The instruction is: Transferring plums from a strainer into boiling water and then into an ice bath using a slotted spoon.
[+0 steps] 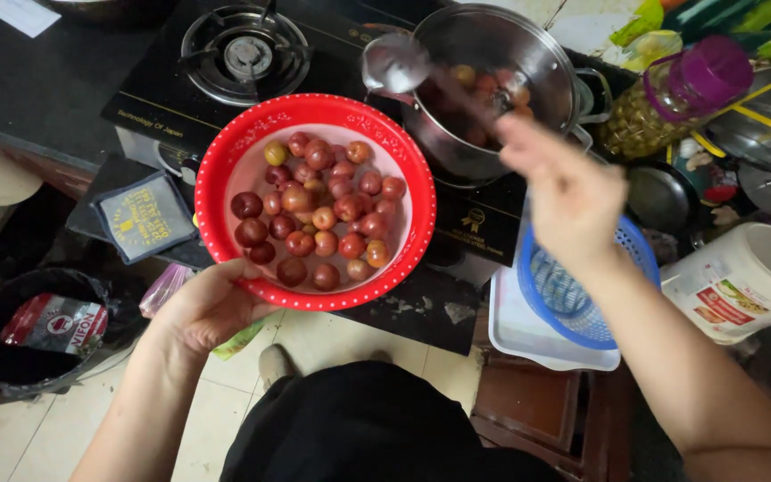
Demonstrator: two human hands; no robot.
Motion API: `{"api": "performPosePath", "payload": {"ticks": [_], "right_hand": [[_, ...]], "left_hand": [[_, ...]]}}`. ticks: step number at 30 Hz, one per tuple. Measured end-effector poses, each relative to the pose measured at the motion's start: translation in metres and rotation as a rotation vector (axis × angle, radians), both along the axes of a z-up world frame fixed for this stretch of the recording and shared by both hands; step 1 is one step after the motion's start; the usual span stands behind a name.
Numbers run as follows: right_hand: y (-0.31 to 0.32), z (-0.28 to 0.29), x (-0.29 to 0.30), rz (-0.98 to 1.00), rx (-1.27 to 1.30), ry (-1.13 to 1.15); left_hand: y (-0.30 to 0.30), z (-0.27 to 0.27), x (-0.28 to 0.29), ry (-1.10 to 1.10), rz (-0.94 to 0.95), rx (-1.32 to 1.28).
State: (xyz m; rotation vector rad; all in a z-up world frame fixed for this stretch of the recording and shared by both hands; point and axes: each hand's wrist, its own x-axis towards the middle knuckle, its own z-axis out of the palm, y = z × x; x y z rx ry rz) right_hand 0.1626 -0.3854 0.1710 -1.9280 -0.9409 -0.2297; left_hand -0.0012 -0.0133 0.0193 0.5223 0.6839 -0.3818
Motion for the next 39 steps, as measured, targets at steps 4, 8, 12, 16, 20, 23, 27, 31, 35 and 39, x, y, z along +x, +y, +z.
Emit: {"api": "performPosePath", "payload": {"ticks": [4, 8, 12, 16, 20, 23, 27, 31, 35, 39], "right_hand": [[-0.029, -0.012, 0.063, -0.176, 0.251, 0.024], [-0.059, -0.056, 0.141, -0.313, 0.276, 0.014], [-0.055, -0.081, 0.158, -0.411, 0.02, -0.084], [-0.042, -0.1, 0.172, -0.326, 0.084, 0.036], [-0.026, -0.101, 0.175, -0.278, 0.34, 0.304], [-0.022, -0.107, 0.177, -0.274, 0.485, 0.482], [-0.02, -0.102, 0.17, -0.257, 0.621, 0.625], [-0.035, -0.08, 0.15, -0.27, 0.651, 0.764], [-0.046, -0.045, 0.112, -0.297, 0.578, 0.767], [-0.044, -0.027, 0.066, -0.302, 0.522, 0.673]], "left_hand": [[0.01, -0.028, -0.002, 0.013, -0.001, -0.013], [0.004, -0.011, -0.001, 0.024, -0.001, 0.062], [0.013, -0.037, -0.001, 0.004, -0.008, -0.009], [0.011, -0.033, -0.001, 0.016, -0.021, 0.021], [-0.002, -0.001, 0.0, 0.044, 0.003, 0.081], [0.009, -0.032, -0.003, 0.052, -0.008, 0.035], [0.001, -0.013, -0.001, 0.059, 0.0, 0.074], [0.01, -0.028, -0.003, 0.028, -0.018, 0.072], [0.007, -0.017, -0.001, 0.043, -0.025, 0.077], [0.011, -0.028, -0.001, 0.042, -0.018, 0.044]]}}
